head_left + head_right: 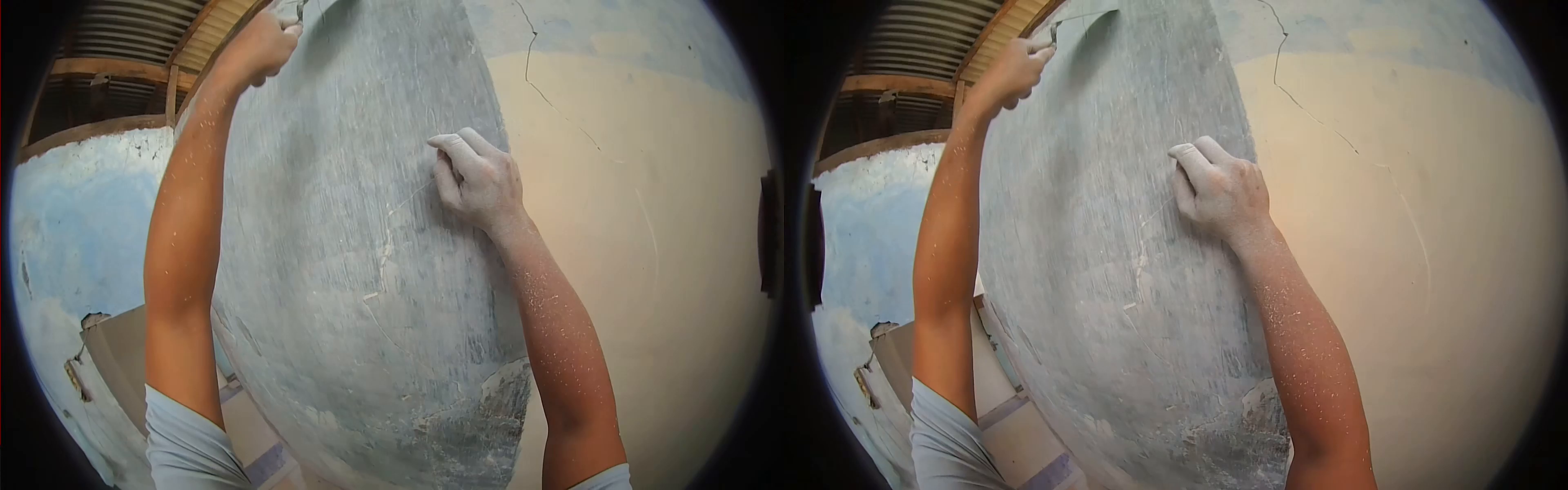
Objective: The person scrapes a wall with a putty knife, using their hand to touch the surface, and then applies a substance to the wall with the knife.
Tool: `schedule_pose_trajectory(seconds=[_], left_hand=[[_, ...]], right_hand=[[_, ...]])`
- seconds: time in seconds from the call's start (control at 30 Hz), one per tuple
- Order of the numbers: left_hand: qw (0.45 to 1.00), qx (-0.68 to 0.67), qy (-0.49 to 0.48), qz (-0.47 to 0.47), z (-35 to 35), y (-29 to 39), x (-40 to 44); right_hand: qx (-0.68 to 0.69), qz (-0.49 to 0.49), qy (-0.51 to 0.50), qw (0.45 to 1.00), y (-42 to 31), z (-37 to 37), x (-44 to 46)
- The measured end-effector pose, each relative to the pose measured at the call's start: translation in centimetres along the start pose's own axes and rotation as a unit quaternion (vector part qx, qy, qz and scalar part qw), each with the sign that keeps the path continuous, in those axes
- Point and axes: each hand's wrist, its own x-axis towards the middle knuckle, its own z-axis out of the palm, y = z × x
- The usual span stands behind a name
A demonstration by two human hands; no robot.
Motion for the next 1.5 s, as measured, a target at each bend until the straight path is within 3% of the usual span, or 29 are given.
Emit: schedule_pose_trajectory(seconds=[0.2, 0.27, 0.47, 0.63, 0.7, 0.77, 0.83, 0.93, 0.97, 1.13, 1.2, 1.27, 1.33, 1.5], left_hand=[[0.999, -0.039, -0.003, 0.029, 2.8, -0.4, 10.7], [0.992, -0.108, -0.032, -0.053, 3.0, -0.7, 12.9], [0.991, -0.117, -0.044, -0.051, -0.1, 0.6, 1.0], [0.999, -0.027, -0.022, 0.017, 1.1, 0.0, 10.4], [0.997, 0.035, 0.002, -0.066, 2.4, -0.8, 14.9], [0.998, 0.028, -0.009, -0.050, 2.0, 0.1, 9.9], [0.999, -0.015, -0.014, 0.048, 1.6, -0.3, 5.3], [1.000, -0.017, 0.003, 0.000, 1.4, 0.2, 1.5], [0.998, 0.012, 0.013, 0.063, 1.3, 0.3, 2.4], [0.999, 0.032, -0.006, -0.042, 0.8, 1.7, 11.3], [0.999, 0.004, -0.019, -0.049, 0.6, 0.1, 10.9], [0.999, -0.025, -0.045, 0.012, 0.1, -0.8, 6.4], [0.999, -0.014, -0.023, -0.017, 0.0, 0.1, 1.5], [0.999, 0.026, -0.006, 0.035, 1.7, -0.4, 10.3]], right_hand=[[-0.005, 0.008, -0.005, 1.000, 0.3, 0.1, 0.1], [-0.009, 0.017, -0.010, 1.000, 0.5, 0.2, -0.1], [-0.007, 0.012, 0.005, 1.000, 0.5, 0.4, -0.3], [-0.017, 0.010, -0.026, 0.999, 0.4, 0.0, -0.2], [-0.015, 0.016, -0.029, 0.999, 0.4, -0.2, -0.2], [-0.010, 0.017, -0.034, 0.999, 0.3, -0.3, -0.2], [-0.004, 0.014, -0.024, 1.000, 0.4, -0.3, -0.3], [-0.007, 0.011, -0.025, 1.000, 0.5, -0.1, -0.5], [-0.007, 0.011, -0.024, 1.000, 0.6, -0.2, -0.4], [-0.019, 0.022, -0.041, 0.999, 0.3, -0.3, -0.3], [-0.014, 0.020, -0.035, 0.999, 0.3, -0.3, -0.4], [-0.005, 0.017, -0.025, 1.000, 0.4, -0.4, -0.3], [0.003, 0.019, -0.018, 1.000, 0.3, -0.2, -0.4], [0.000, 0.020, -0.024, 1.000, 0.3, -0.1, -0.5]])
